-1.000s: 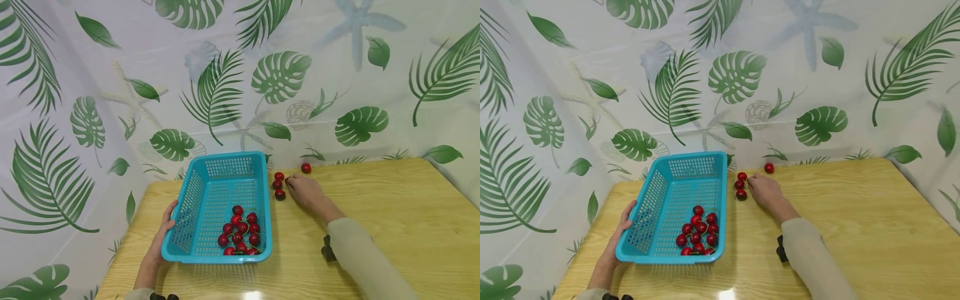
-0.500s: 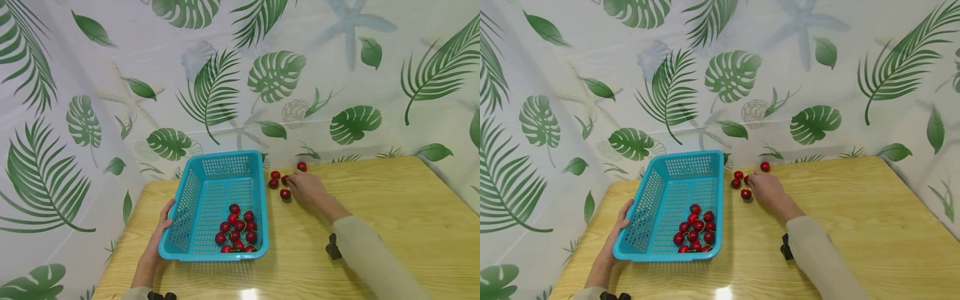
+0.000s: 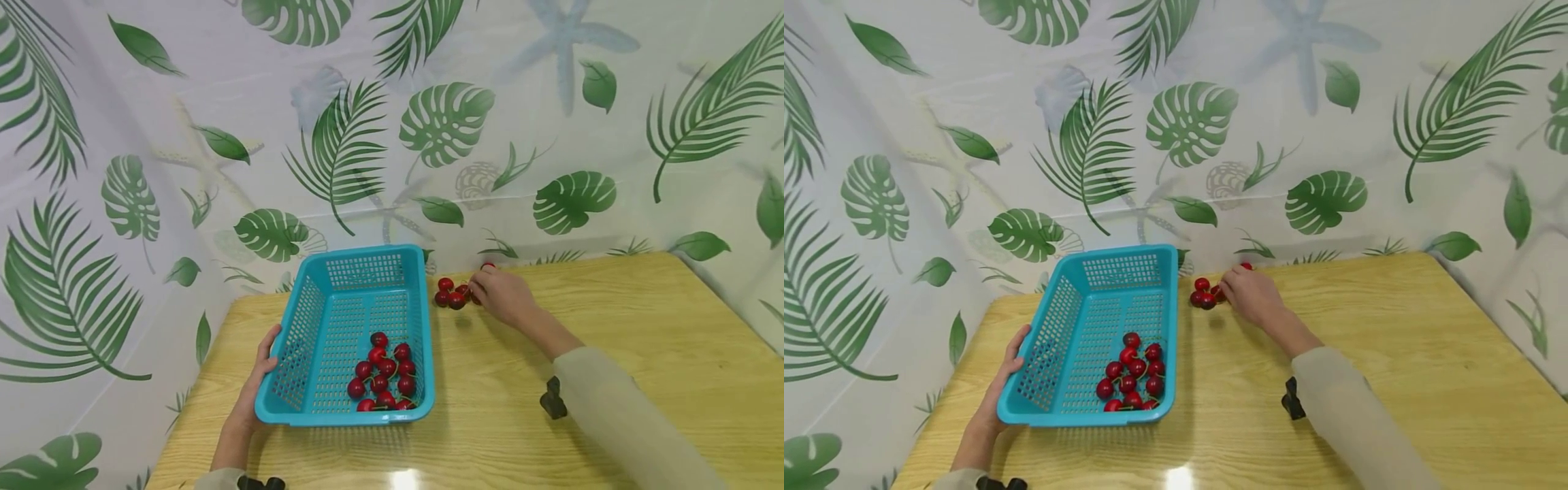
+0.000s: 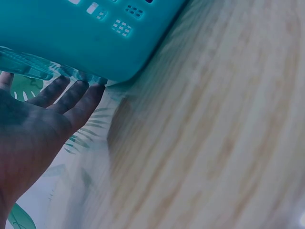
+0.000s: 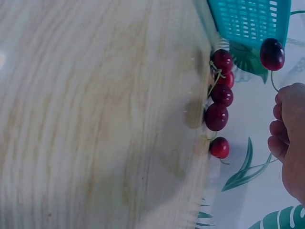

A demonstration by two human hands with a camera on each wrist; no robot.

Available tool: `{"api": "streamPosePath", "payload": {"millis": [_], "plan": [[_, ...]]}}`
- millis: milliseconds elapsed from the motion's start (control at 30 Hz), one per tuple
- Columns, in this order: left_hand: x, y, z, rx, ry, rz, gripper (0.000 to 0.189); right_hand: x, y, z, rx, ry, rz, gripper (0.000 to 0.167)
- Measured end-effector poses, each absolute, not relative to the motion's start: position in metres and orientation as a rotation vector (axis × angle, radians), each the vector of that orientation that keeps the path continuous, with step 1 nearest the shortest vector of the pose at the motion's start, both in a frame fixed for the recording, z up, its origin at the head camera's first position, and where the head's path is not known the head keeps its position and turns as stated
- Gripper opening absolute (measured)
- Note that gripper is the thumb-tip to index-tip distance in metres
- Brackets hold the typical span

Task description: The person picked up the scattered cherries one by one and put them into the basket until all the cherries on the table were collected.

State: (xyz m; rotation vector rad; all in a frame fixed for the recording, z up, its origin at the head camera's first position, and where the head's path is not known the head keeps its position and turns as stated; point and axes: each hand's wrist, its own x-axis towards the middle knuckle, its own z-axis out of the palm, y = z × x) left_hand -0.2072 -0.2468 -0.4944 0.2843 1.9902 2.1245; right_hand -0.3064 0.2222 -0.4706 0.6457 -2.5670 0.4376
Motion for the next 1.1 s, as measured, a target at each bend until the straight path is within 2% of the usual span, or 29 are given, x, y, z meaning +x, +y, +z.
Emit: {"api": "streamPosePath", "payload": {"millis": [300, 1100], "plan": [[-0.207, -0.248, -0.495, 0.343, 2.039, 2.107, 0.061, -0.3, 0.208, -0.453, 0.582, -2.533, 0.601, 0.013], [-0.208, -0.246, -0.495, 0.313, 2.037, 2.121, 0.062, -0.274, 0.126, -0.43, 0.903, -2.35, 0.62, 0.009]]}}
